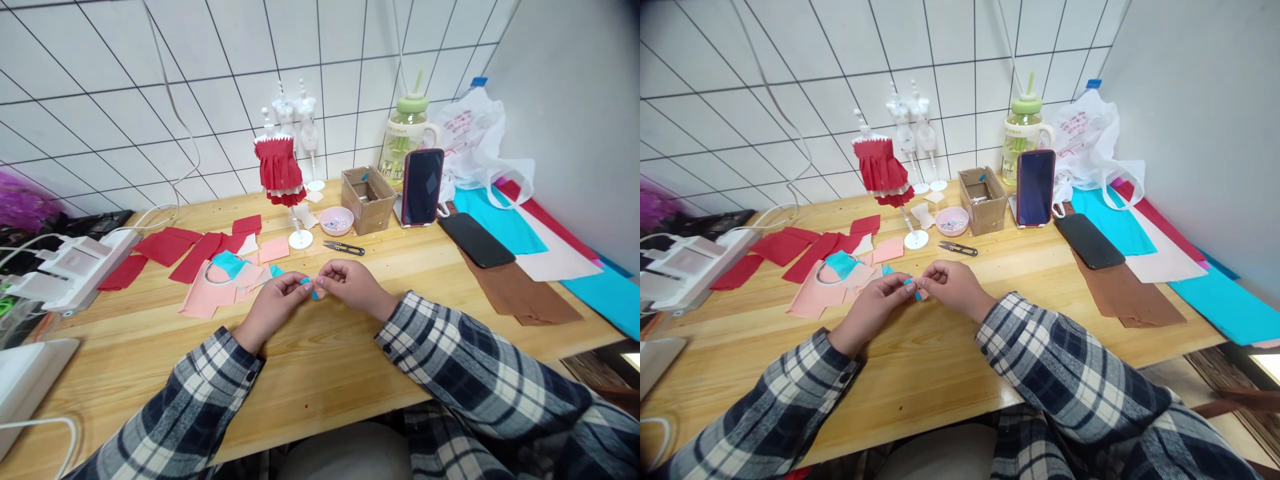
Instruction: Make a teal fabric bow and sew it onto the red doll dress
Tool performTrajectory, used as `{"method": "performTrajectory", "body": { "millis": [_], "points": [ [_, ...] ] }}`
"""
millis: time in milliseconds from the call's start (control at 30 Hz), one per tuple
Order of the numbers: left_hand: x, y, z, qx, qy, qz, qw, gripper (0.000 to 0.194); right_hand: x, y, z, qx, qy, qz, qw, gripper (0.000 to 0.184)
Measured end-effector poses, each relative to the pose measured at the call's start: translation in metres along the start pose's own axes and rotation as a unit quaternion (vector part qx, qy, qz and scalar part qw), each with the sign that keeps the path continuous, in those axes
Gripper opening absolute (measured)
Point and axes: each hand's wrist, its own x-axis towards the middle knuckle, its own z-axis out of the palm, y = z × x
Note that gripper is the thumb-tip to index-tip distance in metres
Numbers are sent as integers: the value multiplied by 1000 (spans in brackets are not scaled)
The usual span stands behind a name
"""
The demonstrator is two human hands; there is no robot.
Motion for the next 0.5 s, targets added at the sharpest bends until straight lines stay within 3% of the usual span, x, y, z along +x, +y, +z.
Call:
{"method": "performTrajectory", "body": {
  "millis": [133, 333, 500],
  "points": [
    [1, -3, -1, 22, 9, 0, 1000, 34, 0, 1, 1, 4, 11, 1, 1000, 18],
    [2, -3, -2, 142, -5, 56, 988, 32, 0, -1, 1, 42, -39, 30, 998, 13],
    [2, -2, -4, 135, 10, 54, 989, 32, 2, 2, 1, 32, 5, 30, 999, 8]
  ]
}}
